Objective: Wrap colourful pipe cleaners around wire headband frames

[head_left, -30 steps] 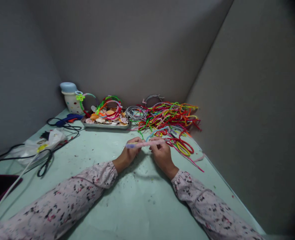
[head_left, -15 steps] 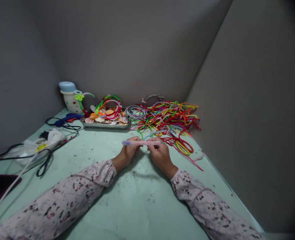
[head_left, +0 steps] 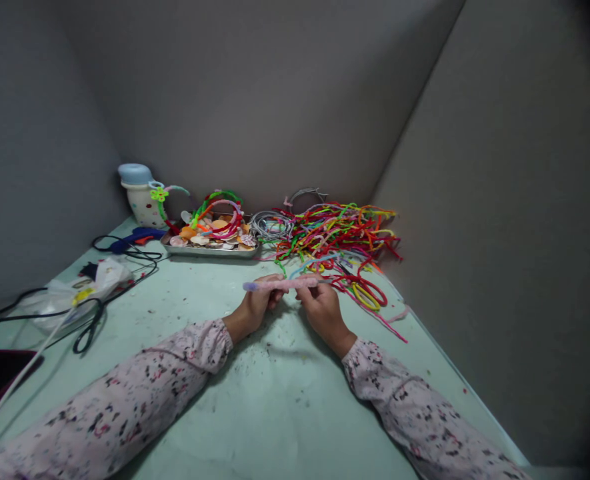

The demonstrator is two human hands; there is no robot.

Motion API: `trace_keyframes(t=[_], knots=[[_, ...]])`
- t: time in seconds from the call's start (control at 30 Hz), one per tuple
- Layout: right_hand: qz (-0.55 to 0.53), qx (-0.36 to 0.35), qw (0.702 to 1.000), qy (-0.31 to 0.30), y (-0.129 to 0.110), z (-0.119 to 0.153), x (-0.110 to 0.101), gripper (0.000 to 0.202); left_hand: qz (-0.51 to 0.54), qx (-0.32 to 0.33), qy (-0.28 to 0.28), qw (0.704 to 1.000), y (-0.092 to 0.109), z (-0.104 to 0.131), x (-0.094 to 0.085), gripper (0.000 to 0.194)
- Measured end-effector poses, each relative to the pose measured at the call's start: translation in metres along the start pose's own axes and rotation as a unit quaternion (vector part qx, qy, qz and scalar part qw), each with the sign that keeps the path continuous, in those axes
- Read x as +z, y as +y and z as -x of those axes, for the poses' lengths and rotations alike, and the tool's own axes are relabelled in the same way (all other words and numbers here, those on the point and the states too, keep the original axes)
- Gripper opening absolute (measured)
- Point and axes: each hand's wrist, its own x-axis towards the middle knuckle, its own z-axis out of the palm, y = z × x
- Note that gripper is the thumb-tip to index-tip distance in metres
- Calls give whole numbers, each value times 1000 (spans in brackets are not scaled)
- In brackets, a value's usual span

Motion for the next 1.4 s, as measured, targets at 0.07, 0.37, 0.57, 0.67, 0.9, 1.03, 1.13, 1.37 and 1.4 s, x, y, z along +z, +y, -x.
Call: trace_keyframes(t=[0.07,0.37,0.57,0.67,0.9,1.03,1.13,1.37,1.4], knots=[[-37,24,999,-16,1,-1,1,20,14,-27,9,999,1,-1,1,27],[-194,114,966,-127,-3,-4,-3,30,143,-118,-23,983,14,5,9,27],[-279,148,939,-139,6,-4,-4,36,180,-158,-82,967,13,4,6,19],[-277,145,938,-148,3,-4,-4,28,182,-177,-107,961,15,5,5,20],[-234,132,952,-148,1,-3,-4,29,201,-195,-128,951,16,6,4,23],[-246,128,952,-131,2,-3,-4,34,209,-201,-130,948,16,6,3,24],[-232,121,956,-132,1,-3,-3,27,215,-200,-133,947,16,6,3,23],[-187,118,968,-116,-4,-3,-4,19,209,-195,-121,951,14,4,2,24],[-184,117,969,-114,-5,-3,-5,18,207,-194,-120,951,13,3,2,25]])
